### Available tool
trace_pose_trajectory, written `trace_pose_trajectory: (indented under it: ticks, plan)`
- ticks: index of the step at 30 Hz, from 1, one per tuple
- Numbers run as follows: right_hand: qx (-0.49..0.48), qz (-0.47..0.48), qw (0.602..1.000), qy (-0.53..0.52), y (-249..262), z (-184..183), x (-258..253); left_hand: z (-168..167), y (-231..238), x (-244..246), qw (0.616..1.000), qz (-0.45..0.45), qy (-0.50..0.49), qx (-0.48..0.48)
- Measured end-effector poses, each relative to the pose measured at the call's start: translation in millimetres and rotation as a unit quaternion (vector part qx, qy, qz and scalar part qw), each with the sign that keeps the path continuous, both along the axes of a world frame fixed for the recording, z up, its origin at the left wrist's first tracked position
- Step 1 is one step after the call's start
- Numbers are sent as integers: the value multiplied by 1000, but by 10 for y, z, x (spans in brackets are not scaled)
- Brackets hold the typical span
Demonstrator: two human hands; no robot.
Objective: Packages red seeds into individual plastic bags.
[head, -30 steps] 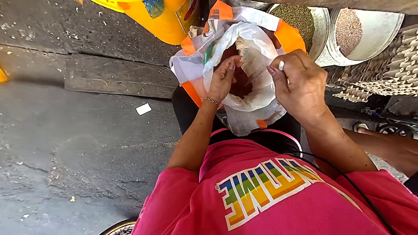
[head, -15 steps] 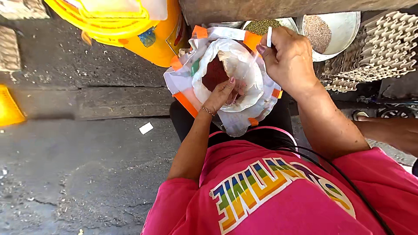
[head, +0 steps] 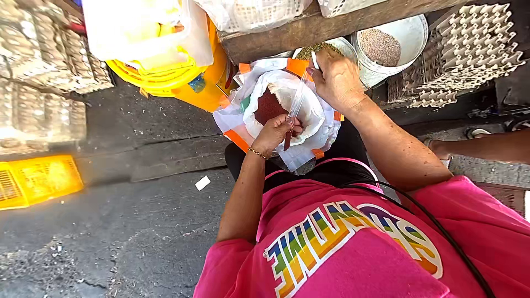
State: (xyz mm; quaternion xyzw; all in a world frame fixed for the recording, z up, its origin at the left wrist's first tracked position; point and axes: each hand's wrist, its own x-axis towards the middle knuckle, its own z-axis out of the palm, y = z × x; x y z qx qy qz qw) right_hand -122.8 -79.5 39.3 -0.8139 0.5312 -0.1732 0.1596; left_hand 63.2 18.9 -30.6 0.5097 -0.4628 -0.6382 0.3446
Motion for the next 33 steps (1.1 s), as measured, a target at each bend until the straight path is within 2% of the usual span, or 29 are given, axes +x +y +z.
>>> trace_pose_trajectory:
  ticks: [3,6,9,12,17,19,24,28,31,33]
  plan:
    - [9,30,999,-31,50,-59,-64,-7,29,39,999,37,-17,34]
    - [-2,81,991,-111,114,-187,-124,-70,41,92,995,86,5,53]
    - [-56,135,982,-118,271,-295,-92,-37,37,95,992,115,-13,53]
    - [-124,194,965,-127,489,-372,35,58,33,69,990,107,-88,26]
    - [-164,250,943,-144,613,-497,143,196,38,67,960,-4,-276,-47]
    - [-141,251,945,-155,619,-525,125,246,60,53,955,-30,-291,-53]
    - [45,247,963,-95,613,-465,-14,397,117,39,953,-54,-292,-59]
    - [48,270,961,-42,600,-349,-98,469,172,58,946,-84,-303,-78]
    - [29,280,959,17,580,-175,-224,597,185,107,907,-100,-394,-109]
    - [4,273,962,6,538,-81,-345,701,195,131,886,-102,-432,-134]
